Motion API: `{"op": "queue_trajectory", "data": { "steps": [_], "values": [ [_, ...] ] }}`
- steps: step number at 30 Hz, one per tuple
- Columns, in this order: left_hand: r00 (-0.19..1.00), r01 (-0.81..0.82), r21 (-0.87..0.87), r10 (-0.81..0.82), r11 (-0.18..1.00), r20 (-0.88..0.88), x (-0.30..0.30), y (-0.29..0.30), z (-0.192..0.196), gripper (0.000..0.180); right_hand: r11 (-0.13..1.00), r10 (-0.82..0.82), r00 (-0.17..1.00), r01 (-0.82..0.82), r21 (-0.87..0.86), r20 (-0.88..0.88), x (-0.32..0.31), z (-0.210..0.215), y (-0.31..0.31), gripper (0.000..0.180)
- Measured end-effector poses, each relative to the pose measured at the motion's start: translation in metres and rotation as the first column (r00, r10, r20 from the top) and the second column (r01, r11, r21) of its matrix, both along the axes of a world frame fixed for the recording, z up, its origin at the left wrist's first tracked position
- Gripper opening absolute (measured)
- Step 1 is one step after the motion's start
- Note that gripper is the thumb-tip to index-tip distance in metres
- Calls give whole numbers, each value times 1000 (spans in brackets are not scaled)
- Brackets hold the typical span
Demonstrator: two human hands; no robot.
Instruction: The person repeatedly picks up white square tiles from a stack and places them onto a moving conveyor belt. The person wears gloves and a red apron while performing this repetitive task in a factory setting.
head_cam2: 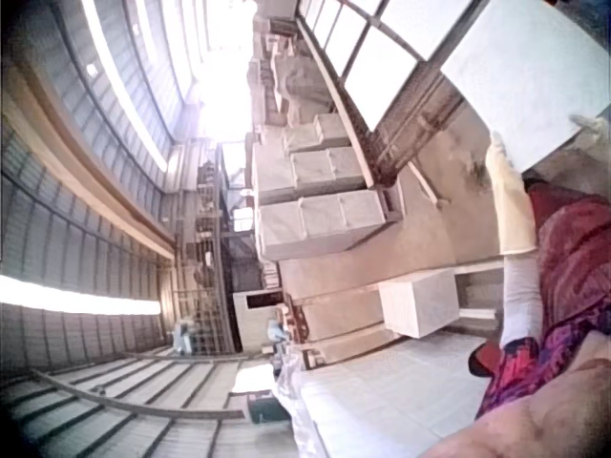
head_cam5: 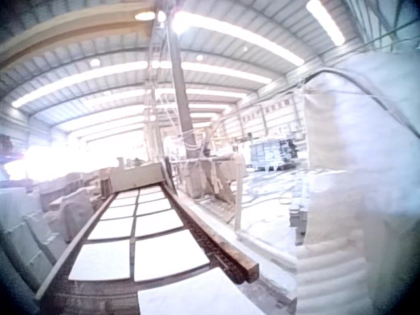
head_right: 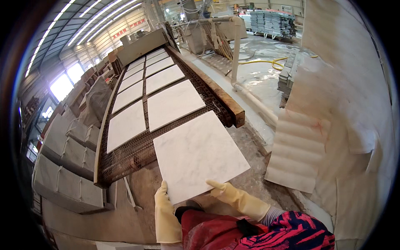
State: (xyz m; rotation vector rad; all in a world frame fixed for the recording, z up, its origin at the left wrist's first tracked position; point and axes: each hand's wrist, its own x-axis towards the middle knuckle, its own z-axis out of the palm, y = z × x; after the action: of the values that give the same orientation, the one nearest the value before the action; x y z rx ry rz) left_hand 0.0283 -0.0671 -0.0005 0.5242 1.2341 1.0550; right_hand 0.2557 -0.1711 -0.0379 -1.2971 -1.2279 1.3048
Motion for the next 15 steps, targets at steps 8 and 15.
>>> {"op": "queue_trajectory", "data": {
  "steps": [8, 15],
  "values": [
    [996, -76, 15, 76, 997, -45, 5, -1, -1, 39, 963, -203, 957, 158, -218, -205, -14, 16, 8, 54],
    [997, -17, 13, 18, 1000, -81, -7, 19, -11, 38, 945, -184, 914, 63, -322, -361, -18, 12, 16, 58]
  ]
}}
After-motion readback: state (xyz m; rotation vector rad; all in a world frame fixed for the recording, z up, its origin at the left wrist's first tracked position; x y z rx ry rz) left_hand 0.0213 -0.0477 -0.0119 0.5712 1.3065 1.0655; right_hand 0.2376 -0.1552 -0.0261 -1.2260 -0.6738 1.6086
